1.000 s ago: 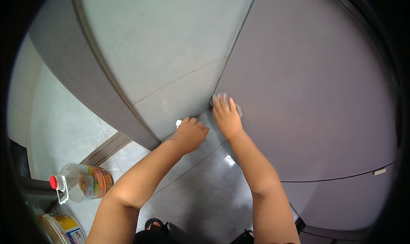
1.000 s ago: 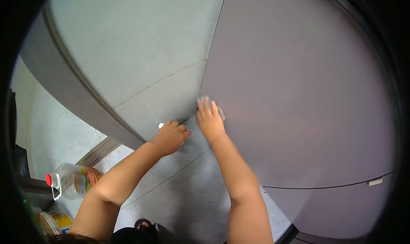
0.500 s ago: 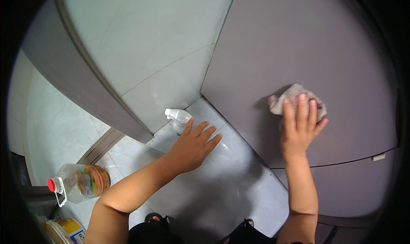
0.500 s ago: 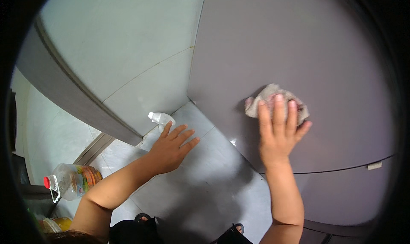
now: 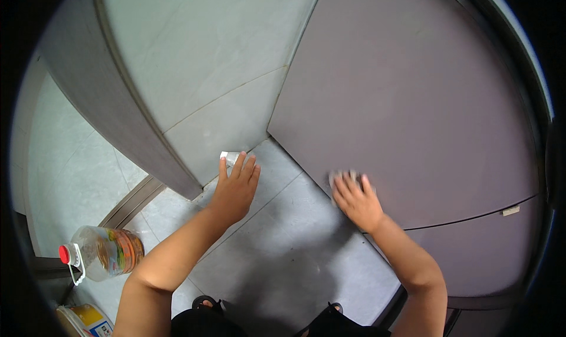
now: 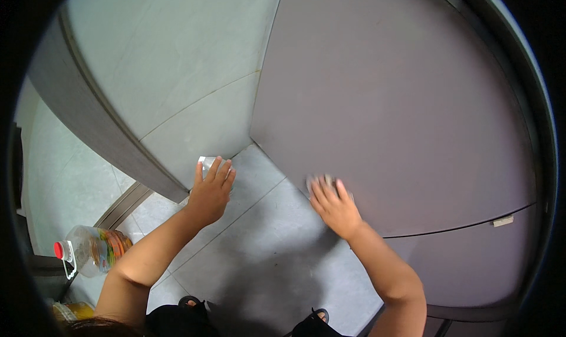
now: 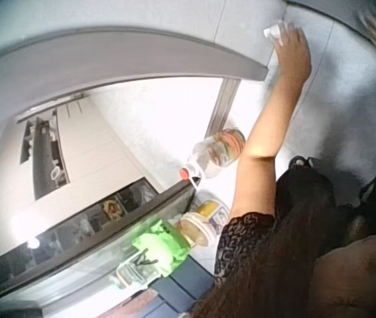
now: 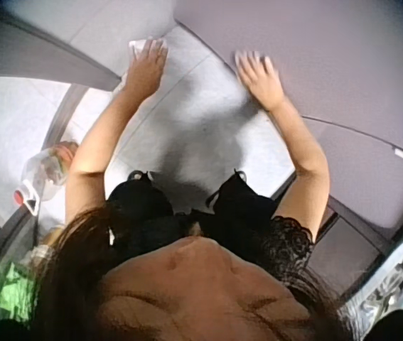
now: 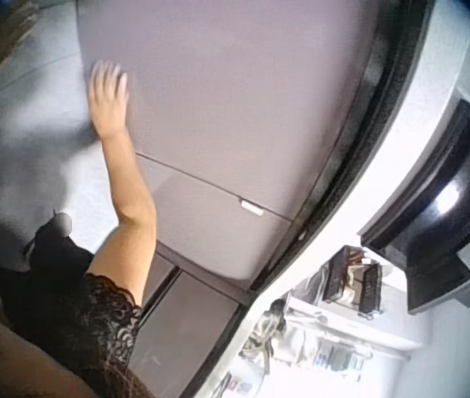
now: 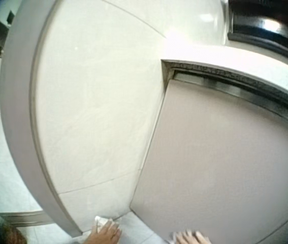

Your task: The person wipes the lower edge of a cabinet with a cloth, then rinses the cloth at the sink. They proceed to wipe the stovetop surface, moving a burner grate aside to clean underneath, and continue wiping around the burners and control knobs.

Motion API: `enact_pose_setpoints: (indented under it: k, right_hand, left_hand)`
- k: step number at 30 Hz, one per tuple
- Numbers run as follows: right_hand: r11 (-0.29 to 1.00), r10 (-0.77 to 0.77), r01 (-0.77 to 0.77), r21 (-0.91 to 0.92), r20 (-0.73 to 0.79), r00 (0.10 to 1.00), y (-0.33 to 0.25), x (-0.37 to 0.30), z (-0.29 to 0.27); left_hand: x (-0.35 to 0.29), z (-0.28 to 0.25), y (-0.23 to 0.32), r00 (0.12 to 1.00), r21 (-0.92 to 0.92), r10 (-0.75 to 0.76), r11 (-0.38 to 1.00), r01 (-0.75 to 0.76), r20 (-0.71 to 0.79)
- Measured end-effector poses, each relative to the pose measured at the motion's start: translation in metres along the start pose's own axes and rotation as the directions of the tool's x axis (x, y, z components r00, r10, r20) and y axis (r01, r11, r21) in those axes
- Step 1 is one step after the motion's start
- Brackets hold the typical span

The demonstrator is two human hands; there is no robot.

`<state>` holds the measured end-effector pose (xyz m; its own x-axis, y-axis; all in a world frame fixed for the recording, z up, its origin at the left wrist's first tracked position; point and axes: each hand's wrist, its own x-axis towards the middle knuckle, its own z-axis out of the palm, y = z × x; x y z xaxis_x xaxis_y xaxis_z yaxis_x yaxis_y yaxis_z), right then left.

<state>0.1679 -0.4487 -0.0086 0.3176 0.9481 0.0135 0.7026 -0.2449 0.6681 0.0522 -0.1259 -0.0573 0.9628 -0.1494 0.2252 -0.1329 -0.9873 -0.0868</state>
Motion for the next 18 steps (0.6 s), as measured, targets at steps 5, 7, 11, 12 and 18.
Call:
enact_pose_setpoints:
  k: [5, 7, 11, 12, 18]
  right_hand:
    - [0.861, 0.381, -0.507, -0.048, -0.599, 0.704, 0.061, 0.14, -0.031]
    - [0.771, 0.501, -0.636, 0.022, -0.636, 0.587, 0.074, 0.166, -0.053]
    - [0.83, 0.517, -0.551, 0.086, -0.488, 0.703, 0.035, 0.169, -0.028]
    - [0.903, 0.412, -0.429, 0.027, -0.343, 0.844, 0.015, 0.158, -0.003]
    - [0.964, -0.267, 0.258, 0.07, 0.22, 0.938, -0.046, 0.099, 0.089]
  left_hand:
    - [-0.005, -0.009, 0.012, 1.0, -0.099, 0.0, 0.995, 0.002, 0.023]
    - [-0.006, -0.008, 0.011, 1.0, -0.137, -0.019, 0.99, 0.02, 0.009]
    - [-0.011, 0.002, 0.005, 1.0, -0.12, -0.021, 0.992, 0.023, 0.014]
    - [-0.01, 0.003, 0.006, 1.0, -0.123, -0.023, 0.992, 0.024, 0.013]
    - [-0.011, 0.008, -0.001, 0.999, -0.165, 0.005, 0.986, -0.012, -0.041]
